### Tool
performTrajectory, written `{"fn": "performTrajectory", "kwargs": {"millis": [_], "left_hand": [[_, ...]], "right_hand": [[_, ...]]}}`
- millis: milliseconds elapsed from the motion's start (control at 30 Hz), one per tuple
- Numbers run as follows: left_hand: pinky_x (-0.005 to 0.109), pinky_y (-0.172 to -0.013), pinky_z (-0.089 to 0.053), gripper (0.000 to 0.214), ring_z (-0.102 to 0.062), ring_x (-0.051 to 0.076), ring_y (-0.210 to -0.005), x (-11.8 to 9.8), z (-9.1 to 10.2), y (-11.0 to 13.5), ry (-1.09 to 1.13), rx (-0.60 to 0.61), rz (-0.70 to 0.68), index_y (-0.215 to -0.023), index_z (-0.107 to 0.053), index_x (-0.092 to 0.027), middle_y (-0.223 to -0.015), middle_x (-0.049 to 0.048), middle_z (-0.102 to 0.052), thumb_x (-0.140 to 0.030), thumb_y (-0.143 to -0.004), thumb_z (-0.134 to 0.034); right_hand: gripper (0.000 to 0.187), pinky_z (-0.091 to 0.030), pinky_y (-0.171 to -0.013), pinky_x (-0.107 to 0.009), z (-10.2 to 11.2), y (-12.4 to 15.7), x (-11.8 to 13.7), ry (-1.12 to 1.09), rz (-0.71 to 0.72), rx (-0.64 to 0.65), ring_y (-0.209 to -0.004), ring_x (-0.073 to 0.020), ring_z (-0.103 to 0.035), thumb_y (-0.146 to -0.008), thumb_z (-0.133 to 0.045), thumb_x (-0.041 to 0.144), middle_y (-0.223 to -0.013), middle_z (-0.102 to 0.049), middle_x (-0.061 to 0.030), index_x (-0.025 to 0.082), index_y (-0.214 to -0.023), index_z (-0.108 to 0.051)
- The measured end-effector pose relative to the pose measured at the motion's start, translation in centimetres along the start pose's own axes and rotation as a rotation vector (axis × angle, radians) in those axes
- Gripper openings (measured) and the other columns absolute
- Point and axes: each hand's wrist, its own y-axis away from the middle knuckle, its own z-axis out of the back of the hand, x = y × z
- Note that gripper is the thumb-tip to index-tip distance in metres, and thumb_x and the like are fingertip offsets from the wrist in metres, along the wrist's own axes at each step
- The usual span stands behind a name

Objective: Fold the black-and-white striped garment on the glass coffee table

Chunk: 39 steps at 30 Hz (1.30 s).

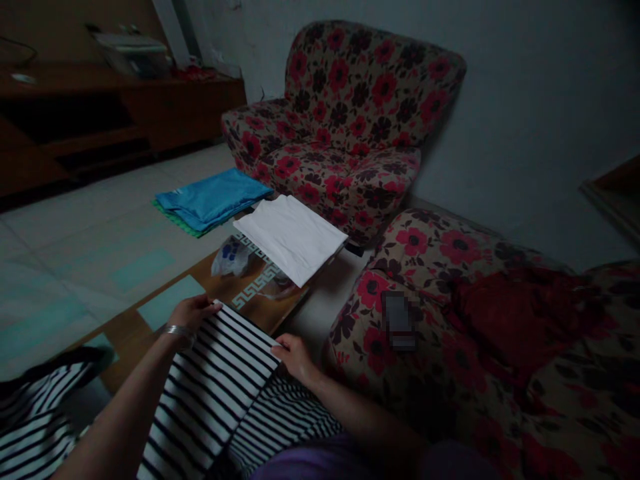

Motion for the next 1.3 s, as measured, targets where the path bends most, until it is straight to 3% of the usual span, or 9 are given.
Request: {"fn": "performTrajectory", "kwargs": {"millis": [100, 333, 467, 600, 767, 1000, 1133, 1200, 1300], "left_hand": [[0.018, -0.063, -0.036, 0.024, -0.055, 0.013, -0.072, 0.7, -0.9, -0.4, -0.167, 0.054, -0.048, -0.084, -0.064, -0.014, -0.074, -0.0022, -0.064, -0.037, -0.077, -0.062], [0.027, -0.063, -0.039, 0.037, -0.060, 0.022, -0.082, 0.4, -2.6, -0.1, -0.408, -0.140, -0.129, -0.086, -0.063, -0.019, -0.093, 0.0080, -0.065, -0.050, -0.088, -0.043], [0.031, -0.076, -0.043, 0.027, -0.057, 0.024, -0.094, -1.0, -2.3, 3.5, -0.384, -0.221, -0.126, -0.096, -0.064, -0.017, -0.104, 0.0115, -0.062, -0.040, -0.087, -0.051], [0.034, -0.091, -0.039, 0.032, -0.049, 0.024, -0.111, 0.1, -1.2, 9.6, -0.234, -0.403, -0.189, -0.114, -0.058, -0.021, -0.119, 0.0105, -0.057, -0.038, -0.087, -0.055], [0.036, -0.095, -0.040, 0.020, -0.051, 0.021, -0.106, 5.5, -0.3, 20.4, 0.100, -0.574, -0.210, -0.105, -0.059, -0.022, -0.109, 0.0090, -0.059, -0.029, -0.090, -0.047], [0.036, -0.093, -0.041, 0.021, -0.052, 0.022, -0.103, 16.5, 3.0, 31.4, 0.031, -0.896, 0.231, -0.098, -0.061, -0.021, -0.104, 0.0078, -0.061, -0.021, -0.087, -0.043], [0.039, -0.091, -0.041, 0.025, -0.051, 0.025, -0.105, 21.9, 4.0, 34.6, -0.063, -0.939, 0.581, -0.105, -0.060, -0.019, -0.110, 0.0098, -0.061, -0.027, -0.086, -0.047], [0.039, -0.089, -0.040, 0.030, -0.051, 0.027, -0.106, 23.4, 4.1, 35.0, -0.063, -0.864, 0.700, -0.108, -0.060, -0.018, -0.111, 0.0105, -0.062, -0.035, -0.085, -0.050], [0.039, -0.084, -0.038, 0.032, -0.052, 0.028, -0.104, 24.3, 4.2, 34.2, -0.081, -0.697, 0.750, -0.104, -0.063, -0.019, -0.106, 0.0101, -0.064, -0.041, -0.082, -0.055]], "right_hand": [[0.008, -0.035, -0.050, -0.020, 0.6, 0.6, -0.3, -0.014, -0.062, -0.011, -0.052, -0.0086, -0.048, -0.076, -0.060, 0.023, -0.059, -0.054, 0.0059, 0.017, -0.072, -0.057], [0.017, -0.035, -0.047, -0.019, 0.8, 0.5, -0.7, 0.041, -0.078, -0.038, -0.047, -0.0079, -0.046, -0.080, -0.056, 0.032, -0.054, -0.050, 0.0064, 0.018, -0.071, -0.054], [0.025, -0.041, -0.050, -0.022, 1.4, 1.6, -0.2, 0.220, -0.006, -0.007, -0.054, -0.0122, -0.053, -0.082, -0.050, 0.041, -0.063, -0.058, 0.0011, 0.018, -0.078, -0.058], [0.037, -0.048, -0.077, -0.033, 2.7, 1.1, 1.2, 0.388, 0.262, -0.133, -0.083, -0.0213, -0.062, -0.084, -0.047, 0.048, -0.092, -0.067, -0.0106, 0.017, -0.095, -0.061], [0.046, -0.048, -0.078, -0.036, 1.1, -2.8, 4.3, 0.609, 0.535, -0.020, -0.085, -0.0229, -0.060, -0.087, -0.040, 0.050, -0.101, -0.064, -0.0162, 0.014, -0.104, -0.062], [0.054, -0.041, -0.087, -0.042, -6.6, -10.3, 5.9, 0.987, 0.758, 0.084, -0.094, -0.0279, -0.056, -0.085, -0.041, 0.050, -0.101, -0.063, -0.0177, 0.009, -0.116, -0.059], [0.044, -0.041, -0.084, -0.039, -8.9, -11.7, 5.5, 1.108, 0.775, 0.205, -0.093, -0.0276, -0.057, -0.082, -0.047, 0.048, -0.098, -0.063, -0.0151, 0.014, -0.104, -0.063], [0.039, -0.042, -0.080, -0.037, -9.2, -11.7, 5.3, 1.124, 0.756, 0.255, -0.089, -0.0264, -0.058, -0.082, -0.046, 0.048, -0.095, -0.064, -0.0136, 0.016, -0.096, -0.063], [0.037, -0.043, -0.076, -0.036, -9.3, -11.4, 5.0, 1.107, 0.754, 0.276, -0.085, -0.0256, -0.060, -0.084, -0.043, 0.049, -0.092, -0.065, -0.0120, 0.017, -0.088, -0.062]]}}
